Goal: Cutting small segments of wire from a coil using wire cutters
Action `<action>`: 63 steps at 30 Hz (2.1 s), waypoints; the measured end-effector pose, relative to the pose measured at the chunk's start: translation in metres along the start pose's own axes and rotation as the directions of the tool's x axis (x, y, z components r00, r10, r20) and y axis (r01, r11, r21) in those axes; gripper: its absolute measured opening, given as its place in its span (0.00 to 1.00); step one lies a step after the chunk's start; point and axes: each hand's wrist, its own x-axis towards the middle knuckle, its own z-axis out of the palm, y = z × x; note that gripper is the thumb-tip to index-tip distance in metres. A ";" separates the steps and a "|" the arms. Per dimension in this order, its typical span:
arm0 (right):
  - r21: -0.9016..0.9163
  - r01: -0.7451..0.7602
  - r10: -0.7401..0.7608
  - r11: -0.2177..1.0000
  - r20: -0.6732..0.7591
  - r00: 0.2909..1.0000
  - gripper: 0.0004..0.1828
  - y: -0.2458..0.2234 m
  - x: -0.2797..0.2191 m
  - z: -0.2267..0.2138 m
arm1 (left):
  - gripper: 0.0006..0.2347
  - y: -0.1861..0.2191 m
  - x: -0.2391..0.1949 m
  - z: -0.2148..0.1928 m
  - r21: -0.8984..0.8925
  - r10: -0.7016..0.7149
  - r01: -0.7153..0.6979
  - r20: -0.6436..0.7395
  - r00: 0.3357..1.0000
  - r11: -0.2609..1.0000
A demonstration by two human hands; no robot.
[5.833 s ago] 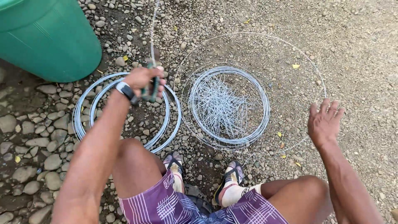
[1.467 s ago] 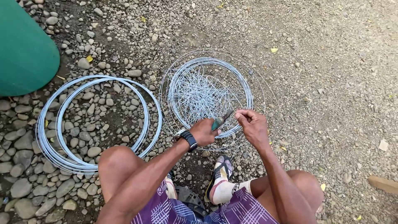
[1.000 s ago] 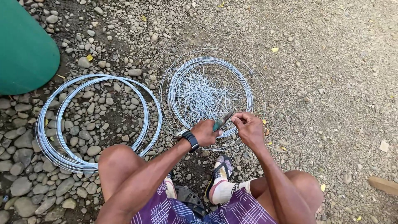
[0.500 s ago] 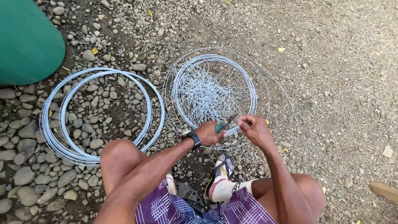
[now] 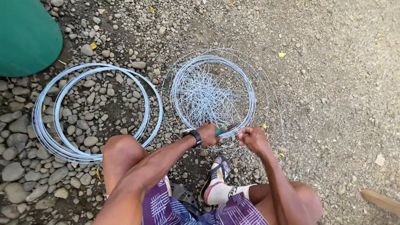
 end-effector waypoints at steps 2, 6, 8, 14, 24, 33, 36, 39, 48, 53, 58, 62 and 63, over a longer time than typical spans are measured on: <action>-0.156 -0.051 0.041 0.986 -0.069 0.997 0.09 0.042 0.025 0.013 | 0.13 0.004 -0.001 -0.006 0.590 0.067 -0.005 -0.083 0.994 0.808; -0.542 0.057 -0.109 0.839 -0.064 0.992 0.13 0.011 0.006 0.011 | 0.06 0.027 0.007 -0.032 0.088 -0.213 0.216 -0.048 0.976 0.972; -0.541 0.017 -0.115 0.841 -0.148 0.982 0.12 0.024 0.032 0.007 | 0.08 0.005 0.037 -0.030 0.264 0.113 -0.051 -0.226 0.967 0.963; -0.397 0.059 -0.123 0.916 -0.139 0.983 0.11 -0.033 0.003 0.010 | 0.10 -0.022 0.093 -0.030 0.488 -0.122 0.125 -0.038 0.992 0.864; -0.014 0.305 -0.299 0.952 -0.233 0.925 0.07 -0.071 -0.033 -0.011 | 0.10 0.072 0.006 -0.041 0.933 0.190 0.155 -0.225 0.956 0.324; 0.175 0.432 -0.373 0.884 -0.293 0.881 0.08 -0.101 -0.048 -0.002 | 0.14 0.071 -0.002 -0.053 0.931 0.360 0.104 -0.236 0.903 0.349; 0.130 0.402 -0.353 0.906 -0.290 0.889 0.18 -0.126 -0.064 0.005 | 0.16 0.061 0.006 -0.052 0.938 0.343 0.107 -0.224 0.912 0.329; 0.109 0.402 -0.357 0.909 -0.289 0.888 0.27 -0.142 -0.072 0.010 | 0.16 0.062 0.003 -0.057 0.936 0.351 0.106 -0.230 0.908 0.337; 0.118 0.412 -0.367 0.904 -0.283 0.886 0.28 -0.141 -0.062 0.019 | 0.16 0.048 0.005 -0.060 0.925 0.429 0.149 -0.300 0.852 0.350; 0.126 0.429 -0.382 0.895 -0.284 0.879 0.29 -0.139 -0.056 0.023 | 0.16 0.043 0.008 -0.058 0.923 0.465 0.167 -0.324 0.824 0.347; 0.167 0.460 -0.406 0.872 -0.275 0.871 0.24 -0.129 -0.046 0.026 | 0.16 0.037 0.014 -0.058 0.918 0.473 0.166 -0.333 0.815 0.361; 0.152 0.469 -0.424 0.870 -0.255 0.869 0.23 -0.129 -0.045 0.027 | 0.16 0.035 0.012 -0.062 0.921 0.473 0.167 -0.329 0.817 0.353; 0.152 0.468 -0.424 0.870 -0.253 0.870 0.23 -0.126 -0.042 0.027 | 0.16 0.036 0.011 -0.063 0.920 0.471 0.168 -0.331 0.818 0.354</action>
